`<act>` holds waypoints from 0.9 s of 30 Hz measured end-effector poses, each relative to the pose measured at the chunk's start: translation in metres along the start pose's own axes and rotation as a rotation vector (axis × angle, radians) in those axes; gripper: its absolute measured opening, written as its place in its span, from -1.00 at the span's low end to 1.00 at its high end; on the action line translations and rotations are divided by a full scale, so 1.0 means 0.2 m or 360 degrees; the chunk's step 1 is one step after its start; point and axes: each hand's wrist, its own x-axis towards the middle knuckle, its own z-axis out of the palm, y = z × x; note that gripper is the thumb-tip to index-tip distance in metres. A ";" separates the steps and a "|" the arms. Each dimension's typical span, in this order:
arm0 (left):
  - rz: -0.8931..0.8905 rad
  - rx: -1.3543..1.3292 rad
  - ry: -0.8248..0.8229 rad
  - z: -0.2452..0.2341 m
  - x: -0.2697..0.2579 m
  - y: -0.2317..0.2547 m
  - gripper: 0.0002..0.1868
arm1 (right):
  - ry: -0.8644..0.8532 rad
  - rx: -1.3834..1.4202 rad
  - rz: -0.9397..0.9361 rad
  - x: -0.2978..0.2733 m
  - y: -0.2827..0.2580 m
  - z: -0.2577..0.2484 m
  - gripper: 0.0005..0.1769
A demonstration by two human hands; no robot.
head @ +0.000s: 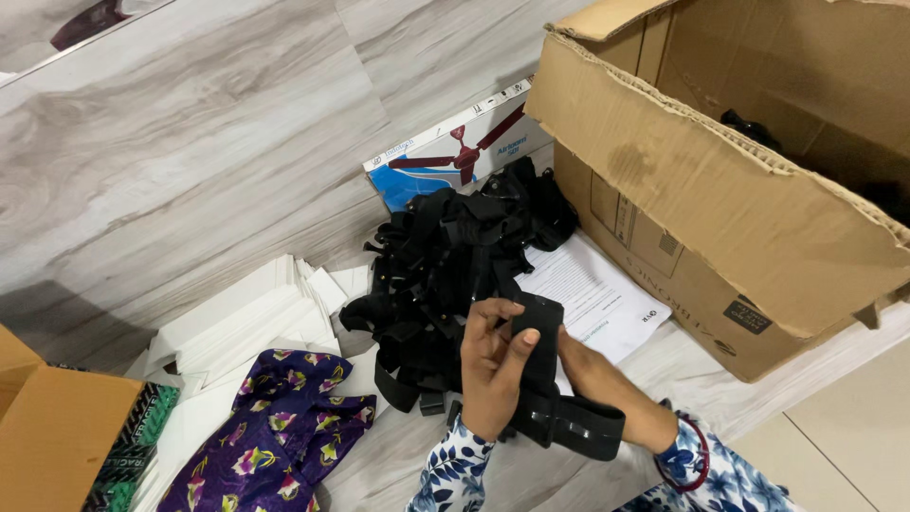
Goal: The person assembles camera mounting components by hand, taking small black plastic parts and straps from a pile and a box, fitting them together, and placing completed or sorted units back into the box.
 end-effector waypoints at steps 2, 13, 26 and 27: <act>-0.0051 -0.0102 0.0120 -0.04 0.00 0.03 -0.66 | -0.0071 0.0067 -0.0060 -0.01 0.06 0.04 -0.34; -0.0129 -0.0052 0.0087 -0.13 0.00 0.07 0.02 | 0.0241 0.0658 0.0168 0.01 0.09 -0.03 -0.55; -0.0313 0.0365 0.0280 -0.20 -0.07 -0.06 -0.31 | 0.0667 0.0494 -0.0344 0.06 0.08 -0.13 -0.70; -0.0314 0.0367 0.0284 -0.19 -0.07 -0.08 -0.31 | 0.0678 0.0484 -0.0457 0.06 0.07 -0.13 -0.68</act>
